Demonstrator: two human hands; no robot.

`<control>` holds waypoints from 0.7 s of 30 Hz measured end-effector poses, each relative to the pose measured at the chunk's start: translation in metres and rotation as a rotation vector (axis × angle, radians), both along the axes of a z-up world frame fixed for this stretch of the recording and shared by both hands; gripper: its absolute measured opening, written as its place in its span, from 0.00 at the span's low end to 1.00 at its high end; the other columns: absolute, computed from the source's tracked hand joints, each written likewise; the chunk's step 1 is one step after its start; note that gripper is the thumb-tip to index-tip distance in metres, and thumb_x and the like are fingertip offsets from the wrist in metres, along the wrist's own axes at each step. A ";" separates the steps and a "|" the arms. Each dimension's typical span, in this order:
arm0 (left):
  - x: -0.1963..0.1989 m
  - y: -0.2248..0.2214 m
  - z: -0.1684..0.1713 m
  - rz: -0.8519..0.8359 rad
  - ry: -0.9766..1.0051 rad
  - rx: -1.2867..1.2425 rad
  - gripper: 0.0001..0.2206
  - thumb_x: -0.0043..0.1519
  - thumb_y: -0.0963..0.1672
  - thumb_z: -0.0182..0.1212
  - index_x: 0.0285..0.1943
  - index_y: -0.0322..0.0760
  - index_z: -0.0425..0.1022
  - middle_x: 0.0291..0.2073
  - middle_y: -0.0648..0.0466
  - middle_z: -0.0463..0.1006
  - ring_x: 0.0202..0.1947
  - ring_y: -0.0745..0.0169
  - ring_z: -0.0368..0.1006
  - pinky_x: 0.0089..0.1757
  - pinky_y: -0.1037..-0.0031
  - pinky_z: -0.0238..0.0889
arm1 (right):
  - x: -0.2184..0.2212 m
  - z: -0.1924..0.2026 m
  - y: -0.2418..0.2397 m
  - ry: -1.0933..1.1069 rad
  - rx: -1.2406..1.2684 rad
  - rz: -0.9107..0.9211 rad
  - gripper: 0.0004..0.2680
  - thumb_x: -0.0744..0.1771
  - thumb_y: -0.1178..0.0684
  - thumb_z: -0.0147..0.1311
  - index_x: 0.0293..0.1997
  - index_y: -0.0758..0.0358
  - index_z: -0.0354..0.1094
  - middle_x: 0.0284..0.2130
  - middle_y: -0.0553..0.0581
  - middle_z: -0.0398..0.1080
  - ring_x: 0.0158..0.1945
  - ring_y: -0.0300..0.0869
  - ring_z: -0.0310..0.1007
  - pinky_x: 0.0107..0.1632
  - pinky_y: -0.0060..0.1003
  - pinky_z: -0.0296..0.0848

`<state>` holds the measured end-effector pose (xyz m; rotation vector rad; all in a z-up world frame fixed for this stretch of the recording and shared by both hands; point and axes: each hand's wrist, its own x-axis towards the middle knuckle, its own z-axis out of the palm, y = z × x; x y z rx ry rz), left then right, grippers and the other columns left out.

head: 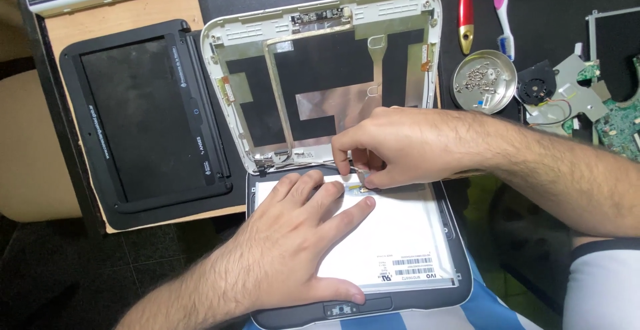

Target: Installing a replacement LCD screen into a laptop lid, connecting the display cable, and fastening screws.

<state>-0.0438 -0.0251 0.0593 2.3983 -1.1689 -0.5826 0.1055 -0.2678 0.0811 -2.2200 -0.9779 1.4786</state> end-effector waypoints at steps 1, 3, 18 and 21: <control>0.000 0.000 -0.001 0.000 0.001 -0.001 0.52 0.70 0.75 0.54 0.92 0.43 0.68 0.70 0.35 0.74 0.69 0.27 0.68 0.65 0.33 0.60 | 0.001 0.000 0.000 0.001 -0.001 0.000 0.08 0.72 0.49 0.70 0.57 0.38 0.83 0.40 0.41 0.87 0.41 0.34 0.86 0.42 0.36 0.84; 0.000 0.000 -0.003 -0.006 0.030 0.022 0.53 0.70 0.75 0.54 0.93 0.44 0.66 0.72 0.34 0.73 0.73 0.22 0.66 0.67 0.30 0.57 | 0.002 0.000 0.000 0.031 -0.009 -0.019 0.07 0.72 0.49 0.69 0.56 0.38 0.83 0.40 0.41 0.87 0.42 0.33 0.86 0.43 0.35 0.84; 0.000 -0.004 0.000 -0.001 0.044 0.062 0.53 0.70 0.76 0.54 0.95 0.47 0.64 0.78 0.32 0.69 0.75 0.24 0.64 0.69 0.28 0.55 | -0.007 0.005 0.007 -0.072 -0.019 0.117 0.10 0.73 0.50 0.64 0.61 0.36 0.77 0.30 0.40 0.86 0.34 0.38 0.86 0.41 0.39 0.84; -0.001 -0.005 -0.002 -0.001 0.091 0.091 0.54 0.70 0.76 0.56 0.97 0.50 0.61 0.80 0.33 0.68 0.77 0.22 0.62 0.71 0.26 0.51 | -0.005 0.007 0.009 -0.045 -0.033 0.114 0.10 0.73 0.51 0.64 0.62 0.37 0.77 0.32 0.41 0.87 0.36 0.38 0.86 0.43 0.39 0.84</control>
